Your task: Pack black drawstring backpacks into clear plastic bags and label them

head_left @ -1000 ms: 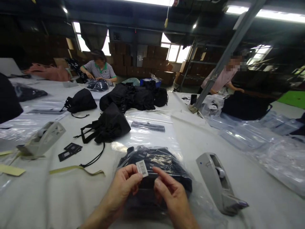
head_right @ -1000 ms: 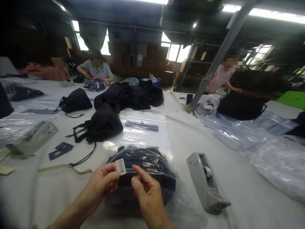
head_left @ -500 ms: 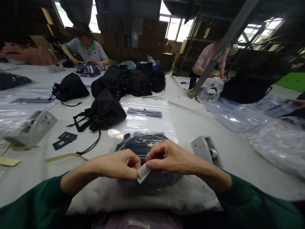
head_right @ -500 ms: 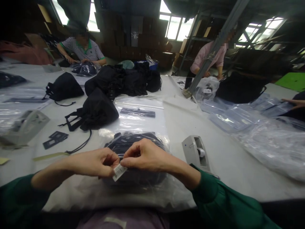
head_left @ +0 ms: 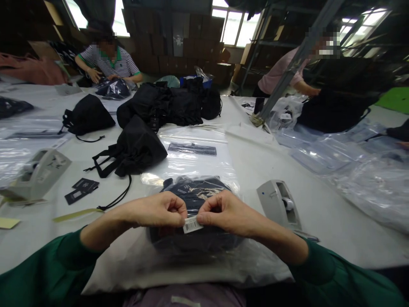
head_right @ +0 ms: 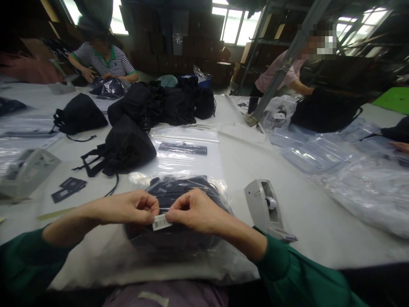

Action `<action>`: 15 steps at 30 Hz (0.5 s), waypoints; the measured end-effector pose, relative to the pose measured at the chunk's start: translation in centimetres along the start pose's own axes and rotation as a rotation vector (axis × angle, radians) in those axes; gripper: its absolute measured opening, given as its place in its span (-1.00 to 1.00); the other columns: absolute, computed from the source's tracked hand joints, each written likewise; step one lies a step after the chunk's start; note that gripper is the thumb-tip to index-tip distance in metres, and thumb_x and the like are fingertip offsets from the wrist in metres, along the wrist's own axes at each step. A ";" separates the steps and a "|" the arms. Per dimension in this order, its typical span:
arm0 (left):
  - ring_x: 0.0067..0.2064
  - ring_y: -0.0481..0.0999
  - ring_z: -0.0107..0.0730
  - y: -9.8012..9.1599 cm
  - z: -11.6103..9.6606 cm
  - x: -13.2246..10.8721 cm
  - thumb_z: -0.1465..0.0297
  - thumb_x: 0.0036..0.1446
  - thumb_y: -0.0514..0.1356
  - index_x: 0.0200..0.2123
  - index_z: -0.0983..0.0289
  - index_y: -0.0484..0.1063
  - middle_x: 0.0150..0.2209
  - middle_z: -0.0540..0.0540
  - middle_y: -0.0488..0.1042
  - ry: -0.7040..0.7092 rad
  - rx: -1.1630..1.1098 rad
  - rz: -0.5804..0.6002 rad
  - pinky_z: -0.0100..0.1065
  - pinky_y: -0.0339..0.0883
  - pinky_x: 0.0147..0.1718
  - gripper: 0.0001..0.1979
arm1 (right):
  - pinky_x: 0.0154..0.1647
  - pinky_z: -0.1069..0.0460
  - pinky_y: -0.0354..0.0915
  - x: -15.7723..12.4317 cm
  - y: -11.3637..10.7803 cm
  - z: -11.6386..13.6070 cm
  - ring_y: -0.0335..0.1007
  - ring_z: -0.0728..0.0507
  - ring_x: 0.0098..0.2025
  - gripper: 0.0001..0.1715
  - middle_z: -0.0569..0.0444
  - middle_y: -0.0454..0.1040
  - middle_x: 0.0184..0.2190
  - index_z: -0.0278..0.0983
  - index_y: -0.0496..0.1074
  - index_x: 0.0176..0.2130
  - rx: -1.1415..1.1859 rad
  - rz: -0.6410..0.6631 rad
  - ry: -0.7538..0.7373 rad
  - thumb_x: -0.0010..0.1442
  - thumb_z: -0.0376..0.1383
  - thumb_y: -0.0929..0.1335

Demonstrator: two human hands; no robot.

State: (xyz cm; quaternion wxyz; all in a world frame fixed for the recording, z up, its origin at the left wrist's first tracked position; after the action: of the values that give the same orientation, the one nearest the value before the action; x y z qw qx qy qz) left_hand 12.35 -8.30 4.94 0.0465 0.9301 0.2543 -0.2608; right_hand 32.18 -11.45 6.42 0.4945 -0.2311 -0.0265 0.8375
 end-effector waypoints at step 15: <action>0.38 0.01 -0.10 -3.0 1.2 3.2 0.21 0.35 -0.04 0.27 0.22 0.23 0.34 0.16 0.15 0.501 0.774 -0.622 0.04 -0.04 0.33 -0.52 | -0.42 0.10 0.17 -0.2 -2.6 -1.0 0.27 0.00 -0.47 -0.74 0.13 0.45 -0.55 -0.34 0.53 -0.51 0.253 -0.209 -0.060 0.01 -0.17 0.48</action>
State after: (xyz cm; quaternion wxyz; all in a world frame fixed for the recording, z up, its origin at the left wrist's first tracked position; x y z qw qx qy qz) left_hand 12.68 -4.56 2.40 -0.4397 0.7940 0.4058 -0.1075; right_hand 34.77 -10.45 6.33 0.6030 -0.1381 0.0404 0.7846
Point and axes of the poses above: each hand's wrist, its own x-axis towards the middle knuckle, its own y-axis out of the palm, z = x × y, the point moved 2 cm from there along x, towards the middle knuckle
